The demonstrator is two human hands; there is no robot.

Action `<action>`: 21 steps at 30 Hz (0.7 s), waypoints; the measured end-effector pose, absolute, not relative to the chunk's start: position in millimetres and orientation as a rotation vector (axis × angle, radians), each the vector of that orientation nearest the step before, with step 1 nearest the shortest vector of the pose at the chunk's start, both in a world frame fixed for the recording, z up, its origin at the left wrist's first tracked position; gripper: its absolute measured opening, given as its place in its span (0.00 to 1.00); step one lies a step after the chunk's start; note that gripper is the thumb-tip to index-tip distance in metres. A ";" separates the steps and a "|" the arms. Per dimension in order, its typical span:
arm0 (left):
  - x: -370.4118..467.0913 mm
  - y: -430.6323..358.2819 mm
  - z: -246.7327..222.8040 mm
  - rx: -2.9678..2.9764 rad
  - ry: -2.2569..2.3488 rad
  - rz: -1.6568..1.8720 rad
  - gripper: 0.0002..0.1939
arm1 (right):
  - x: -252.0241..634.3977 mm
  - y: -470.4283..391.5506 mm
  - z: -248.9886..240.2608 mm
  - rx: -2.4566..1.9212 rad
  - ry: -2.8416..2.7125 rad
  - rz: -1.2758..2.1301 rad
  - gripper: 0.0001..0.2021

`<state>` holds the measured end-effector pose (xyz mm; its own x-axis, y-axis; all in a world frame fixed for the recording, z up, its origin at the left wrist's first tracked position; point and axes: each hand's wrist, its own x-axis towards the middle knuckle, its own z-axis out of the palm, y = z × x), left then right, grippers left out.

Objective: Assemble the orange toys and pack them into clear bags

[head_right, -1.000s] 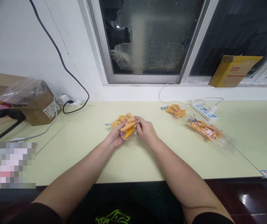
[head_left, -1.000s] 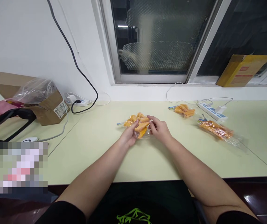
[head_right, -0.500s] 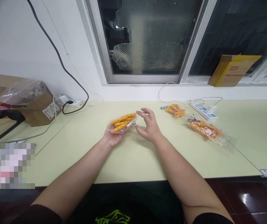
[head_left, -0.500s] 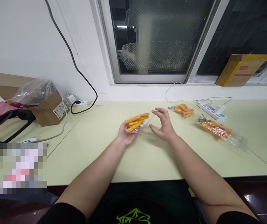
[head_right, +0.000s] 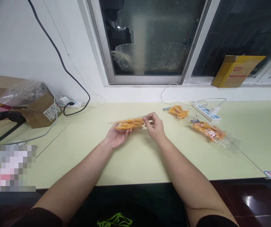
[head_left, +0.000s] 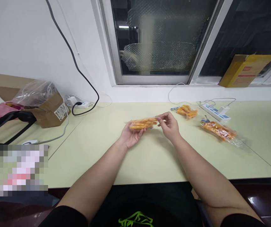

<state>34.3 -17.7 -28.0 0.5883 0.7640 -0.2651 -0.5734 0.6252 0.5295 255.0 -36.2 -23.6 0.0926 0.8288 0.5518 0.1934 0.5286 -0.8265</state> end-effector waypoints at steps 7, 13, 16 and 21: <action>41.4 -12.2 -42.3 0.534 0.870 0.999 0.27 | 264.1 -23.6 -29.0 -1.008 -1.273 0.450 0.12; 41.9 -12.6 -43.6 1.080 0.957 1.281 0.14 | 269.4 -16.4 -30.6 -0.999 -1.219 0.446 0.12; 43.5 -19.3 -38.4 1.281 0.836 1.335 0.19 | 269.4 -16.9 -31.3 -1.039 -1.264 0.446 0.12; 50.9 -28.8 -39.8 1.383 0.835 1.297 0.21 | 264.2 -19.0 -35.8 -0.998 -1.388 0.525 0.11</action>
